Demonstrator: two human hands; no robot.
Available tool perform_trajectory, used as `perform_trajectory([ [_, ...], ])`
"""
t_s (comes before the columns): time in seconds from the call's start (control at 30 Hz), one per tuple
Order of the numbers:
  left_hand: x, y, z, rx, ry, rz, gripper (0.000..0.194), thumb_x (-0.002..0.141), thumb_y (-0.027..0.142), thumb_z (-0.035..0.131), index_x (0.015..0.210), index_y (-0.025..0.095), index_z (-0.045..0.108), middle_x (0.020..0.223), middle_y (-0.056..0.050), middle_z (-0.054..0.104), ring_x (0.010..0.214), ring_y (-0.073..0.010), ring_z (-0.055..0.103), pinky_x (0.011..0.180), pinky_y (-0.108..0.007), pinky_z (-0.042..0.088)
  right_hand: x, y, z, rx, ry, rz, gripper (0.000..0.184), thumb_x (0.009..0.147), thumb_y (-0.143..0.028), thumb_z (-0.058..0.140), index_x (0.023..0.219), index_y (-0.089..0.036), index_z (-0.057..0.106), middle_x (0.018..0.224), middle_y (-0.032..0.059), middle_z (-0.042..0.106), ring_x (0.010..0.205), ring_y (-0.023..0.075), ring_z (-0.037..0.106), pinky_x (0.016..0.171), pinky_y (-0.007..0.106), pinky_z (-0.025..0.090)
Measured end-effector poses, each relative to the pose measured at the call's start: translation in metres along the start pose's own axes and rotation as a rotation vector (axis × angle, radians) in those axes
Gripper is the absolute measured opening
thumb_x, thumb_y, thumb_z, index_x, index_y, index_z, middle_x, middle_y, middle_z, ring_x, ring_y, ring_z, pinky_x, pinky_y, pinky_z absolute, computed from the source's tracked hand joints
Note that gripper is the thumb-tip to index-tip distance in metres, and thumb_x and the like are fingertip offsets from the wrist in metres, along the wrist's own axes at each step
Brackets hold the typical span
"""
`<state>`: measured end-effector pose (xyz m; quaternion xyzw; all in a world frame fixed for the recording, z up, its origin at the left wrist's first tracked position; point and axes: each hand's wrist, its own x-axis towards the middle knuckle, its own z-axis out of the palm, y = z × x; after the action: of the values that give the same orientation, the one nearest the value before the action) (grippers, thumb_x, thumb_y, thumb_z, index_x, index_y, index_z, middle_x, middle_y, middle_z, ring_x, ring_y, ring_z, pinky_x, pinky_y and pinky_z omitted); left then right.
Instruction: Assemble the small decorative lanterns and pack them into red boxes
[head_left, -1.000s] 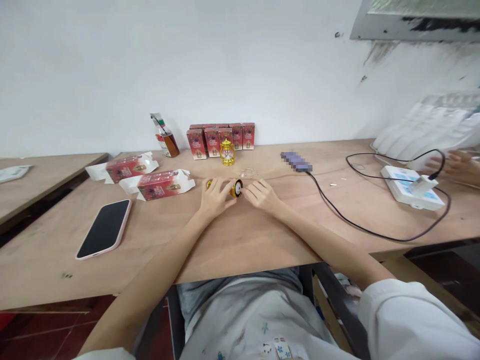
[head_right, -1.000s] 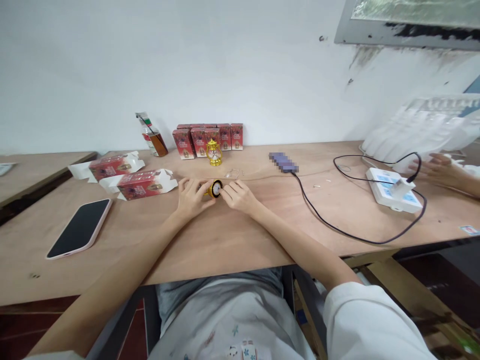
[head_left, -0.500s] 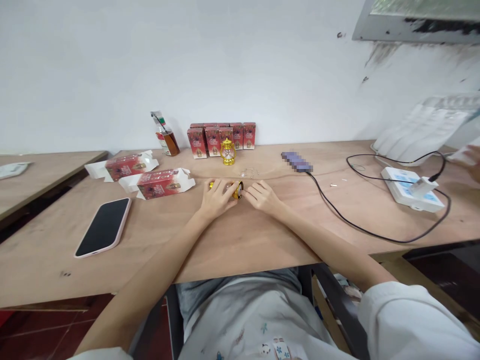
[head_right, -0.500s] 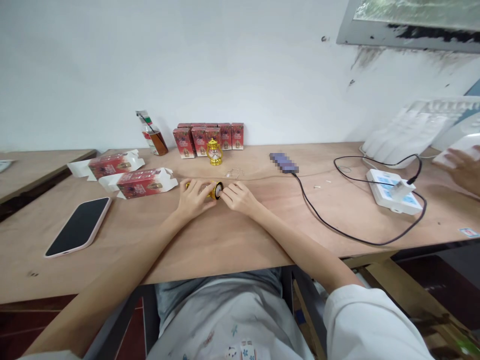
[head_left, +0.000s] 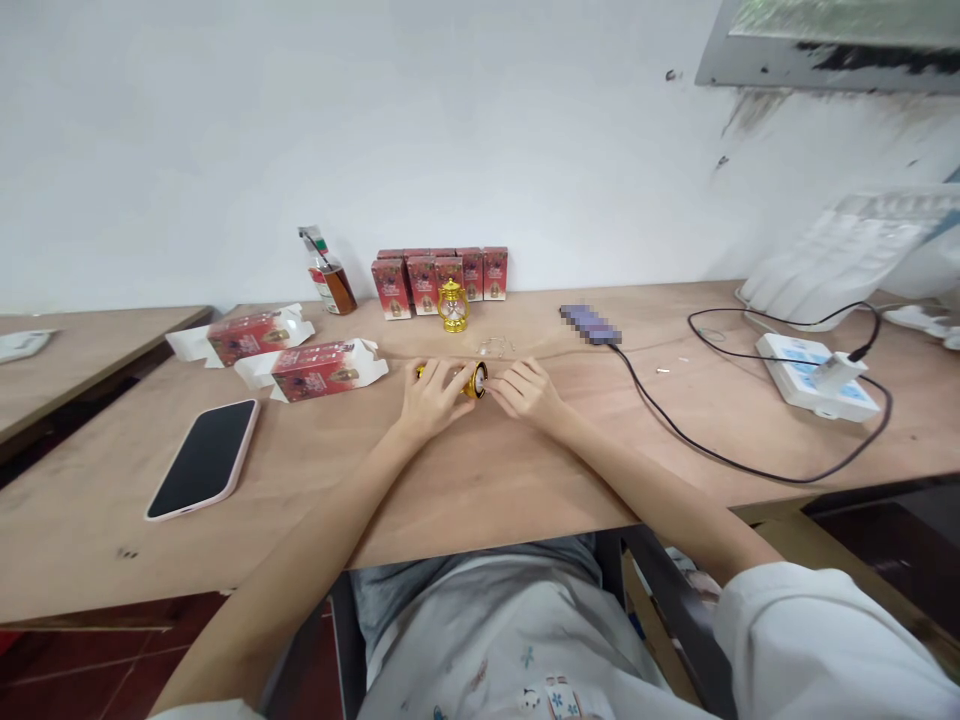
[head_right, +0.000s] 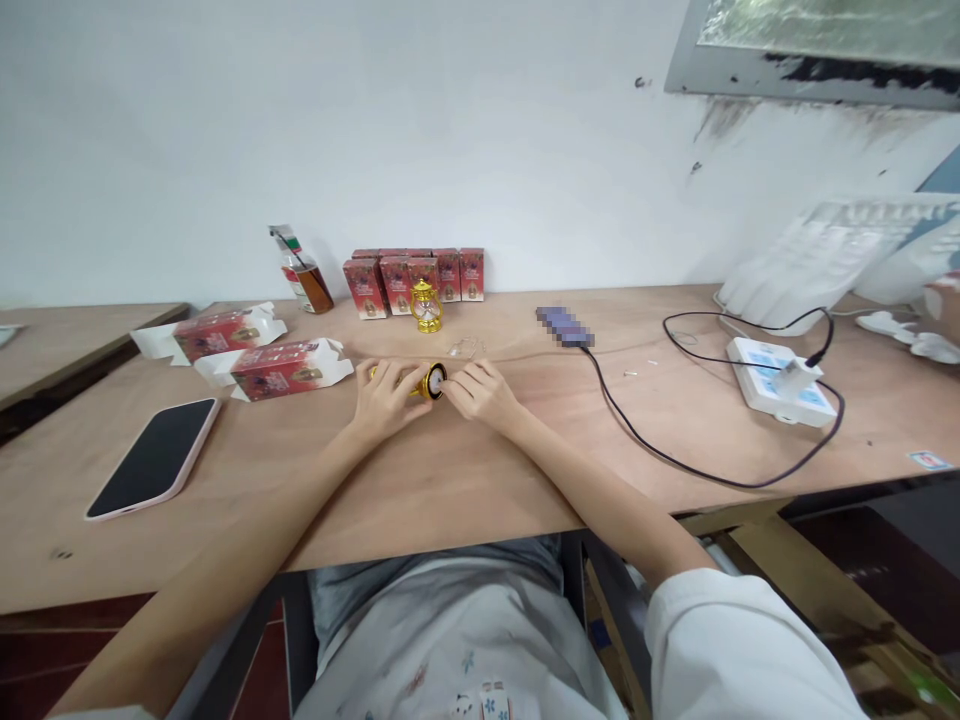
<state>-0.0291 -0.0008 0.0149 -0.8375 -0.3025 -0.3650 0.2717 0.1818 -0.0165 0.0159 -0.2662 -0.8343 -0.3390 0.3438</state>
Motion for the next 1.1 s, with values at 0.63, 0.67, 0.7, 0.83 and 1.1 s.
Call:
perform_trajectory([
  [0.63, -0.003, -0.003, 0.003, -0.027, 0.000, 0.050, 0.037, 0.083, 0.030, 0.056, 0.119, 0.025, 0.058, 0.103, -0.008, 0.067, 0.092, -0.0223, 0.059, 0.086, -0.039, 0.032, -0.001, 0.003, -0.001, 0.034, -0.120, -0.078, 0.027, 0.097, -0.015, 0.035, 0.088, -0.019, 0.060, 0.075, 0.0022, 0.060, 0.074, 0.0139, 0.049, 0.076, 0.032, 0.032],
  [0.67, -0.003, -0.002, 0.003, -0.015, 0.015, 0.074, 0.036, 0.083, 0.029, 0.055, 0.119, 0.026, 0.057, 0.103, -0.008, 0.067, 0.093, -0.0220, 0.059, 0.086, -0.039, 0.031, -0.001, 0.003, -0.001, 0.023, -0.109, -0.090, 0.027, 0.097, -0.014, 0.036, 0.087, -0.018, 0.060, 0.075, 0.0020, 0.061, 0.074, 0.0138, 0.049, 0.077, 0.032, 0.032],
  [0.7, -0.003, -0.001, 0.003, -0.003, 0.033, 0.098, 0.035, 0.084, 0.029, 0.055, 0.119, 0.026, 0.057, 0.104, -0.008, 0.067, 0.094, -0.0217, 0.059, 0.087, -0.039, 0.031, -0.001, 0.002, -0.001, 0.012, -0.095, -0.104, 0.027, 0.097, -0.014, 0.036, 0.086, -0.018, 0.061, 0.075, 0.0018, 0.061, 0.075, 0.0138, 0.049, 0.077, 0.032, 0.032],
  [0.83, -0.002, 0.001, 0.005, -0.004, 0.075, 0.150, 0.033, 0.086, 0.027, 0.053, 0.119, 0.028, 0.057, 0.104, -0.007, 0.067, 0.098, -0.0214, 0.059, 0.089, -0.039, 0.030, -0.001, 0.001, -0.001, 0.011, -0.094, -0.104, 0.029, 0.097, -0.013, 0.036, 0.085, -0.019, 0.061, 0.077, 0.0017, 0.063, 0.076, 0.0142, 0.050, 0.078, 0.032, 0.032],
  [1.1, -0.002, -0.012, 0.002, 0.024, 0.039, -0.067, 0.064, 0.081, 0.055, 0.054, 0.130, 0.015, 0.049, 0.097, -0.015, 0.062, 0.087, -0.0262, 0.055, 0.078, -0.038, 0.038, -0.003, 0.005, 0.006, 0.068, -0.163, 0.298, 0.026, 0.096, -0.032, 0.045, 0.084, -0.015, 0.062, 0.079, 0.0070, 0.065, 0.080, 0.0193, 0.052, 0.073, 0.032, 0.029],
])
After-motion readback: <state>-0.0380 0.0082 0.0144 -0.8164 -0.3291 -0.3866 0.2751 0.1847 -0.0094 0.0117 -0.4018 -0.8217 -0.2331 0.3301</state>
